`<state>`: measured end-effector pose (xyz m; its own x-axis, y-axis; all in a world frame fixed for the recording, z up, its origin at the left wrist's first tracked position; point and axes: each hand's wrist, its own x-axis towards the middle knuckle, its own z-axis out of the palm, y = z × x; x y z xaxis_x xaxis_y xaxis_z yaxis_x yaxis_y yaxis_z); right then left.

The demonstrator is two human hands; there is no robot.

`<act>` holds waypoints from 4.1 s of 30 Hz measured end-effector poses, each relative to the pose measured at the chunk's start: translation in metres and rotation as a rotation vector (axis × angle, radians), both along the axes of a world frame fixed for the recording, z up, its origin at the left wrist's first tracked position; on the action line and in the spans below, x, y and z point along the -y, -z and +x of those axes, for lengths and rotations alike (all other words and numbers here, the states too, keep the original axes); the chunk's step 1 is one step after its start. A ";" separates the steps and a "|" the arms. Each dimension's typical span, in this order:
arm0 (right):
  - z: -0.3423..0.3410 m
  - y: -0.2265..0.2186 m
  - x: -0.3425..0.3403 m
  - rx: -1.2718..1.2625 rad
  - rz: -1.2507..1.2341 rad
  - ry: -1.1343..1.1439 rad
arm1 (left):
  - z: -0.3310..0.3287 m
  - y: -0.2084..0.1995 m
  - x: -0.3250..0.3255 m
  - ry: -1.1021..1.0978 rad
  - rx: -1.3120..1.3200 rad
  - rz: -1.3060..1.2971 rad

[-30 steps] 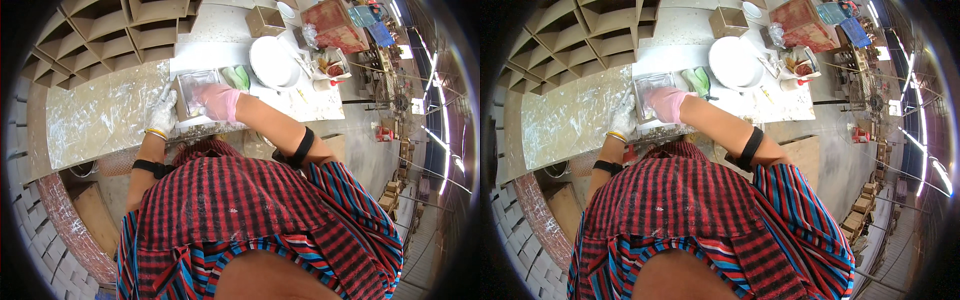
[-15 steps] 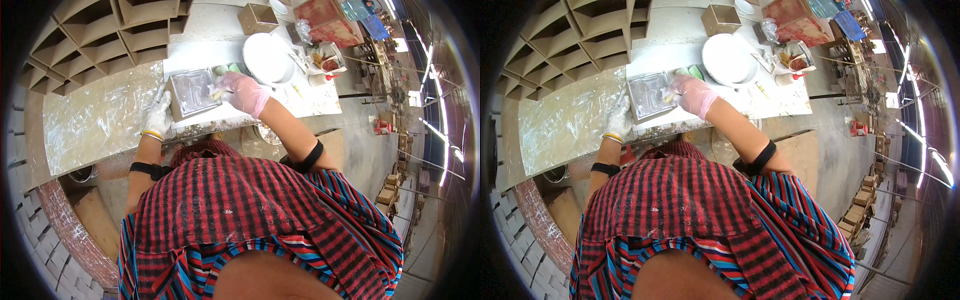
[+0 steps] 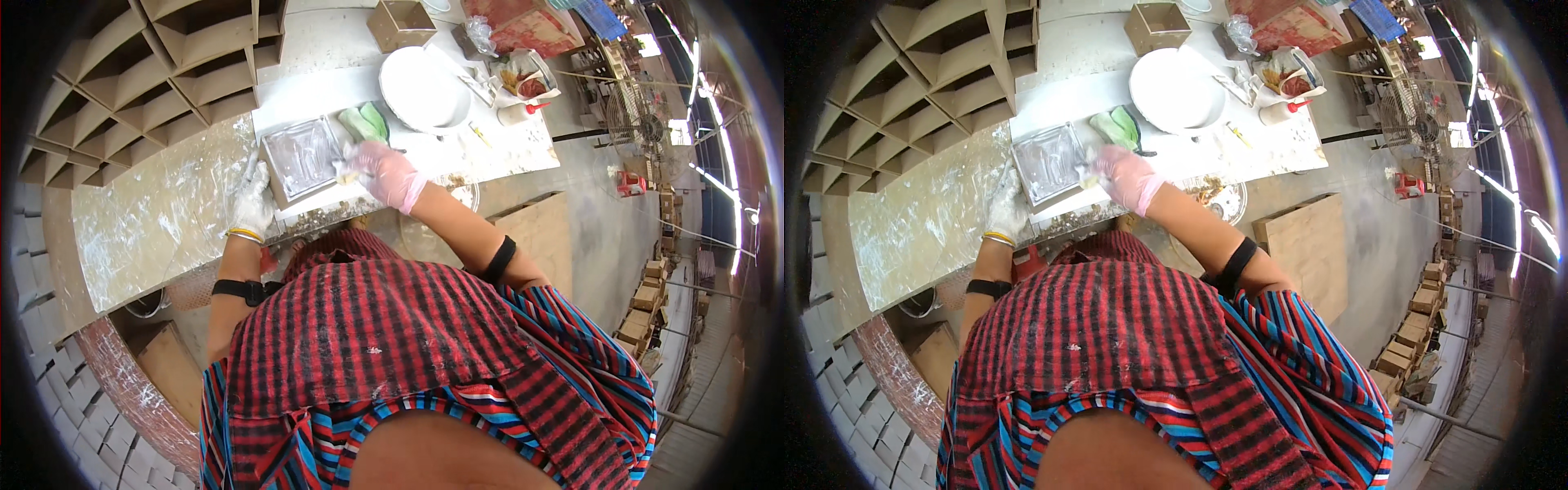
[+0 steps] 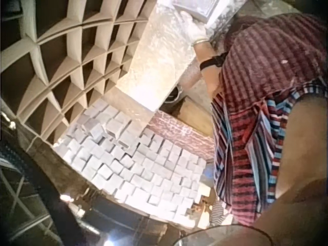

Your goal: The recorder applies a white liquid adhesive to the inner edges of small wooden boxes and then wipes them with a cloth.

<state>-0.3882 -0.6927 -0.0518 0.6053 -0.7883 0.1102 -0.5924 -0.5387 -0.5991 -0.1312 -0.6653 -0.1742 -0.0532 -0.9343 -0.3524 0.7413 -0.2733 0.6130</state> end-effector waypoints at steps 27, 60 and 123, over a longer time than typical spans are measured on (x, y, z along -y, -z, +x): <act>0.053 -0.028 0.089 -0.457 0.138 0.308 | -0.008 -0.024 -0.004 -0.049 -0.045 0.055; 0.014 0.010 0.082 -0.749 0.256 0.309 | -0.014 -0.055 -0.011 -0.274 0.211 0.122; 0.066 -0.038 -0.005 -0.365 0.016 -0.275 | -0.015 -0.087 -0.016 0.294 1.231 -0.536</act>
<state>-0.3222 -0.6876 -0.0140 0.7893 -0.5928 -0.1602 -0.6027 -0.6977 -0.3873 -0.1462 -0.6489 -0.0870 -0.1896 -0.9785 0.0812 -0.3962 0.1519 0.9055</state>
